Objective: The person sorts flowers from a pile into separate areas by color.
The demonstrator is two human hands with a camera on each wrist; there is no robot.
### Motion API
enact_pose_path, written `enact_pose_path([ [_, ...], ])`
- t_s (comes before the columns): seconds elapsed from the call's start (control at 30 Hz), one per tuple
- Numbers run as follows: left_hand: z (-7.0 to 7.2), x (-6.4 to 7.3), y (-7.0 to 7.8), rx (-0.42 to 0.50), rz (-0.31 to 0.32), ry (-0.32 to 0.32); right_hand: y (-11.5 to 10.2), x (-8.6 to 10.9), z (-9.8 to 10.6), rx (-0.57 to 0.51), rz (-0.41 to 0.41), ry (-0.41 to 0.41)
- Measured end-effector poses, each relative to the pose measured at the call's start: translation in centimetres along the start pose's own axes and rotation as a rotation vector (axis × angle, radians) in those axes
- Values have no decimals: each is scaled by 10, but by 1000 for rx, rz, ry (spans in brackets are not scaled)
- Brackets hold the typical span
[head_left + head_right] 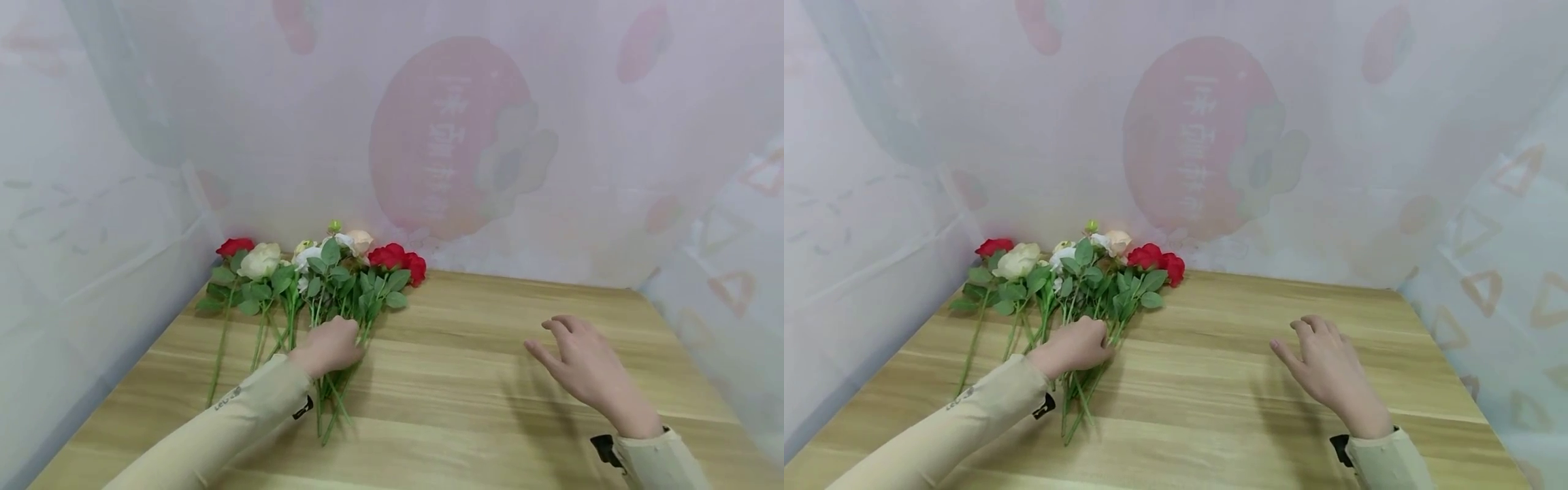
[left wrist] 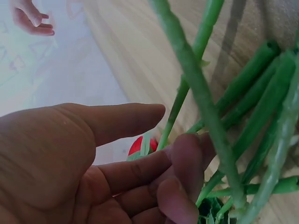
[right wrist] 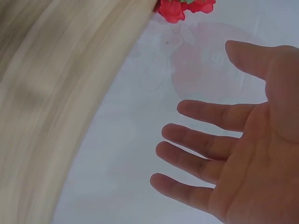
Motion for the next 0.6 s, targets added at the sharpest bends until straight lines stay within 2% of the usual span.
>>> enact_pose_path([
  [0.23,0,-6,4,-10,1,-4,1,1,-4,0,-1,-1],
  [0.43,-2,-9,4,-18,35,-27,2,0,-9,-9,12,19],
  [0.6,3,-6,0,-15,46,16,-1,-6,-13,-23,26,15],
])
Point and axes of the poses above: each hand's wrist, its own x-axis away from the middle knuckle, its own z-axis out of the back of the hand, y = z × x, the point moved 2 cm from there along -x, towards the middle knuckle, and after that the axes turned 8 degrees about z, right-handed, at the moved point
